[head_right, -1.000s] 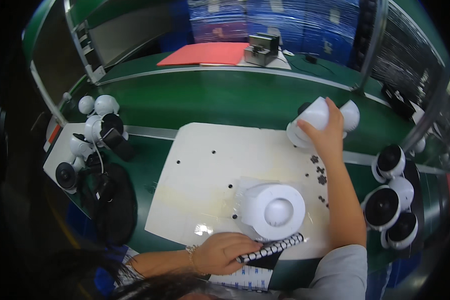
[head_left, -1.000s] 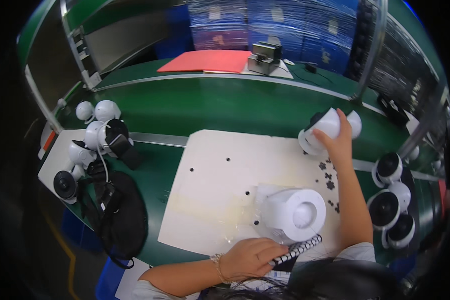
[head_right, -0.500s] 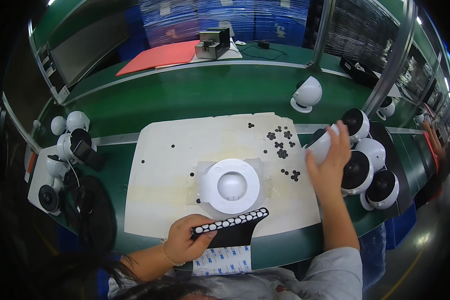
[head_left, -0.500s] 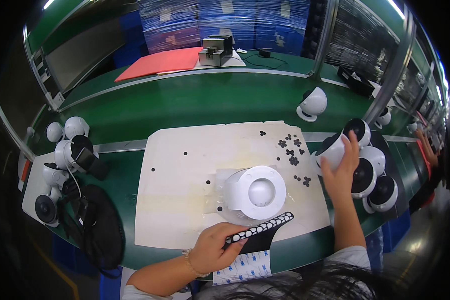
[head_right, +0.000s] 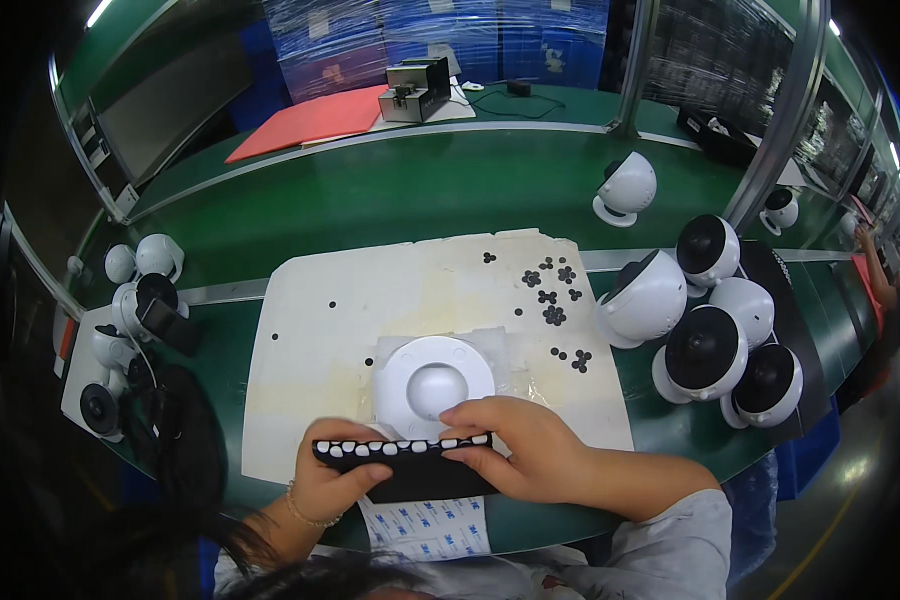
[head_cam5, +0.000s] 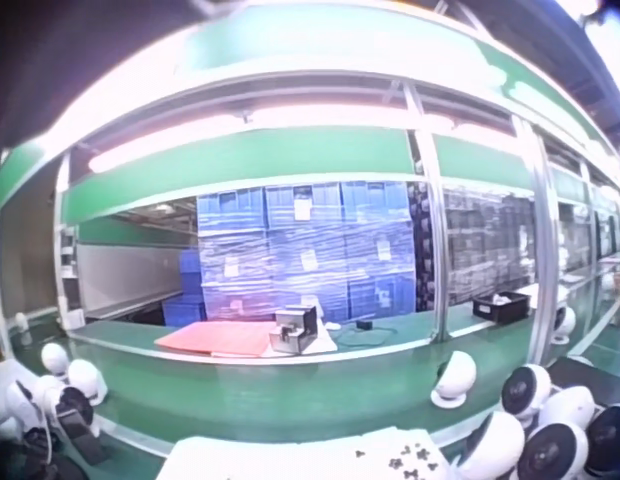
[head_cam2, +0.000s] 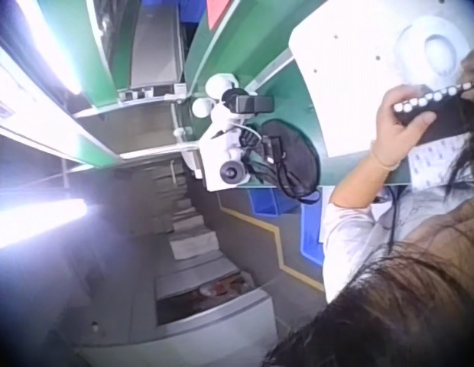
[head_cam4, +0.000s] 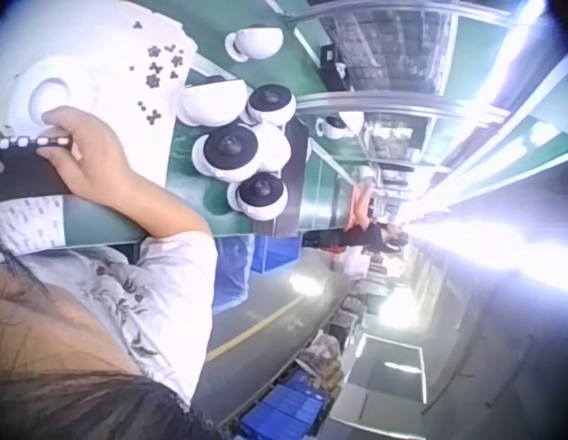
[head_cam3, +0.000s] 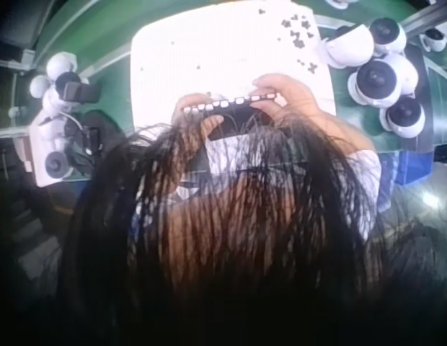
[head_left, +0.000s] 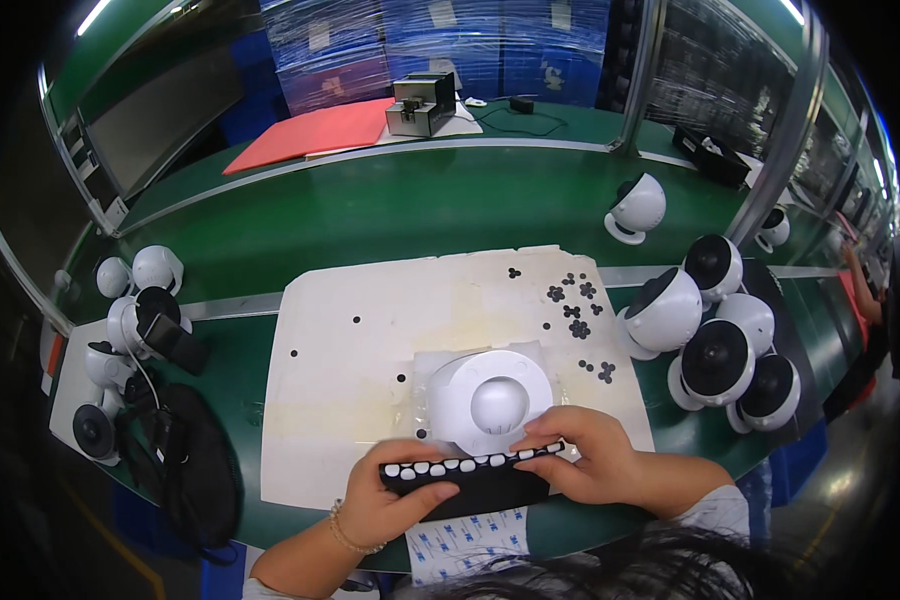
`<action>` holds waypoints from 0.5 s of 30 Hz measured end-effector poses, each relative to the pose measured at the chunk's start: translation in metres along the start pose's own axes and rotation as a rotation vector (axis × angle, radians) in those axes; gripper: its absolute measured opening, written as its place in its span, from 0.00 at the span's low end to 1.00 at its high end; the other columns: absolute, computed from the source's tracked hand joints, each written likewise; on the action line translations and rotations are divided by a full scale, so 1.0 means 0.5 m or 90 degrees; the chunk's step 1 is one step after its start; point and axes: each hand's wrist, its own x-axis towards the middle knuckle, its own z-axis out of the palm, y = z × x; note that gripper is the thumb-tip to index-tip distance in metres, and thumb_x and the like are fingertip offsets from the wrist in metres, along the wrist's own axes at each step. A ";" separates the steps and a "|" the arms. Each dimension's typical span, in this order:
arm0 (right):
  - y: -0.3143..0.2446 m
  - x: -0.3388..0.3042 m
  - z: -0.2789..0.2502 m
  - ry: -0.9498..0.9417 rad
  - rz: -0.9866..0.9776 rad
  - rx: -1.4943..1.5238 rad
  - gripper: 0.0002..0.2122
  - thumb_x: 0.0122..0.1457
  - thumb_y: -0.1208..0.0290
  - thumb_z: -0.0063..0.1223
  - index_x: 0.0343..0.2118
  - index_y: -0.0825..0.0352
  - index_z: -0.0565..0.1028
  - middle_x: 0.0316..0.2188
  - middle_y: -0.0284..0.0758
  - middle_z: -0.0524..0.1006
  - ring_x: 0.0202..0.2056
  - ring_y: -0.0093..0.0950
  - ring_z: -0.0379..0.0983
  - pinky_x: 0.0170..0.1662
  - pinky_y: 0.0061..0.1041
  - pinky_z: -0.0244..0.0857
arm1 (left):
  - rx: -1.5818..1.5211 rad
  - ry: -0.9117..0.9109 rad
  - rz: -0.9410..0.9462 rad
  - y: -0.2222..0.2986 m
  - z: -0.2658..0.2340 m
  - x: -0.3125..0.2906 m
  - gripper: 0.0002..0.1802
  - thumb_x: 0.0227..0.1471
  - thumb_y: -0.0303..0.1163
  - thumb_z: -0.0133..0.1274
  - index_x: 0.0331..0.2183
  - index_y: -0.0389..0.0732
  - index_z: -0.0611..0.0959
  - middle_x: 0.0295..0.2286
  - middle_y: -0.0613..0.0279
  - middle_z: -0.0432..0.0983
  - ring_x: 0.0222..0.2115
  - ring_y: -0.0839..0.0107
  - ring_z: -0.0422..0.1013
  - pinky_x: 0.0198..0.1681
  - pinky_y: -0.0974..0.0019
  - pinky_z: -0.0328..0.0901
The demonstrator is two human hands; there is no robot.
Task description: The person assembles white dome-shaped security cameras by hand. They pick up a camera housing, peel small black circular stickers from a sheet, and place them into specific holes on the device. Completed units are placed on the table to the right.
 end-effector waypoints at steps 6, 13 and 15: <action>0.007 -0.007 -0.011 -0.014 0.104 0.091 0.15 0.48 0.74 0.54 0.40 0.66 0.67 0.28 0.37 0.75 0.29 0.31 0.74 0.32 0.24 0.66 | 0.143 -0.088 -0.026 -0.004 -0.029 0.007 0.07 0.35 0.21 0.59 0.22 0.33 0.78 0.21 0.56 0.74 0.21 0.72 0.70 0.25 0.73 0.64; 0.007 0.009 -0.037 0.010 -0.205 -0.255 0.03 0.45 0.74 0.56 0.25 0.63 0.75 0.33 0.32 0.75 0.31 0.27 0.72 0.33 0.23 0.66 | 0.196 -0.105 0.070 0.003 -0.029 0.017 0.06 0.34 0.21 0.58 0.22 0.33 0.78 0.18 0.55 0.73 0.17 0.67 0.69 0.21 0.71 0.62; 0.004 0.008 -0.052 0.028 -0.224 -0.226 0.06 0.42 0.75 0.57 0.27 0.62 0.75 0.33 0.31 0.74 0.32 0.27 0.71 0.34 0.25 0.64 | 0.181 -0.077 0.078 0.003 -0.024 0.011 0.06 0.34 0.21 0.58 0.22 0.33 0.78 0.18 0.55 0.73 0.17 0.68 0.69 0.20 0.71 0.62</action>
